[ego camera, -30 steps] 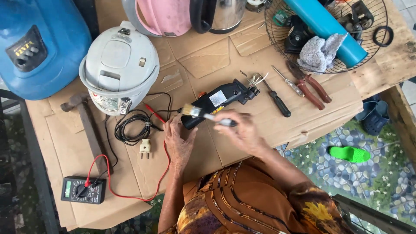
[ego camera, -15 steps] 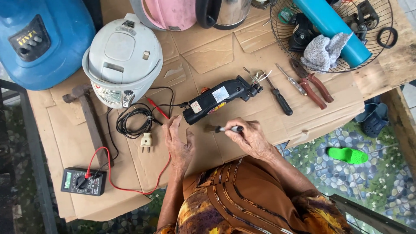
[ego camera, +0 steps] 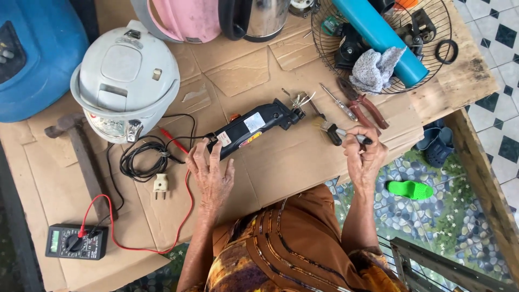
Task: The person uses a screwdriver to unscrew a black electrical device, then uses a brush to clean its surface. They connect a multimeter to the device using red and black probes to test it, then use pliers to adjust a component on the device.
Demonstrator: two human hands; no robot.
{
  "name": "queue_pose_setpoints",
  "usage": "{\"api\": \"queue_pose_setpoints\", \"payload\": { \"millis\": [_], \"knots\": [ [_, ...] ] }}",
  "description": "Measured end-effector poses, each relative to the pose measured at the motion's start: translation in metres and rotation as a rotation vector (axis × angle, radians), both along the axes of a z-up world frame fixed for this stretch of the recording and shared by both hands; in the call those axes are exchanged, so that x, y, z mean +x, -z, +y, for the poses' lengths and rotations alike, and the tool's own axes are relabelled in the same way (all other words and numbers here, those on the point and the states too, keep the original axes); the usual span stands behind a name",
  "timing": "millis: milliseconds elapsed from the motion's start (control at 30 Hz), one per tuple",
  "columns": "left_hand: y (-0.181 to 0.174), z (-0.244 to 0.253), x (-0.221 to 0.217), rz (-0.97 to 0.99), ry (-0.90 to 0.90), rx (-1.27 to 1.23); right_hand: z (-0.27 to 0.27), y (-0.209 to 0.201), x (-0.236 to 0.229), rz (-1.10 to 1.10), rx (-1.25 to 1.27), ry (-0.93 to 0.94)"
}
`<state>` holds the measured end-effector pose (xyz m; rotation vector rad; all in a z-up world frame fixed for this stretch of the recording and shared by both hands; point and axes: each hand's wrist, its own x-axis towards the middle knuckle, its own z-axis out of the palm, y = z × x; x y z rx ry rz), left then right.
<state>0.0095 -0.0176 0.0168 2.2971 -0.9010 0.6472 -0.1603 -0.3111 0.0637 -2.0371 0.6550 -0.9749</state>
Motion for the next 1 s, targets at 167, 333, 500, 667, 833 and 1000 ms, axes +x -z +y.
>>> {"api": "queue_pose_setpoints", "payload": {
  "millis": [167, 333, 500, 667, 833, 1000],
  "knots": [
    [0.009, 0.001, -0.001, 0.032, -0.003, 0.032, 0.012, 0.006, 0.001, -0.017, 0.047, -0.053],
    [0.007, 0.003, -0.004, 0.069, -0.006, 0.023, 0.015, 0.009, -0.006, -0.029, 0.046, -0.093],
    [0.023, 0.006, -0.003, 0.094, -0.023, 0.068, 0.009, 0.017, -0.015, -0.120, 0.259, -0.113],
    [0.024, 0.002, 0.003, 0.168, -0.002, 0.005, 0.010, 0.027, -0.013, -0.133, 0.321, -0.129],
    [0.014, -0.002, 0.006, 0.199, 0.003, -0.018, 0.012, 0.027, -0.010, -0.135, 0.329, -0.125],
    [0.020, 0.002, 0.006, 0.225, 0.004, -0.029, 0.009, 0.042, -0.013, -0.132, 0.338, -0.113]
  ]
}}
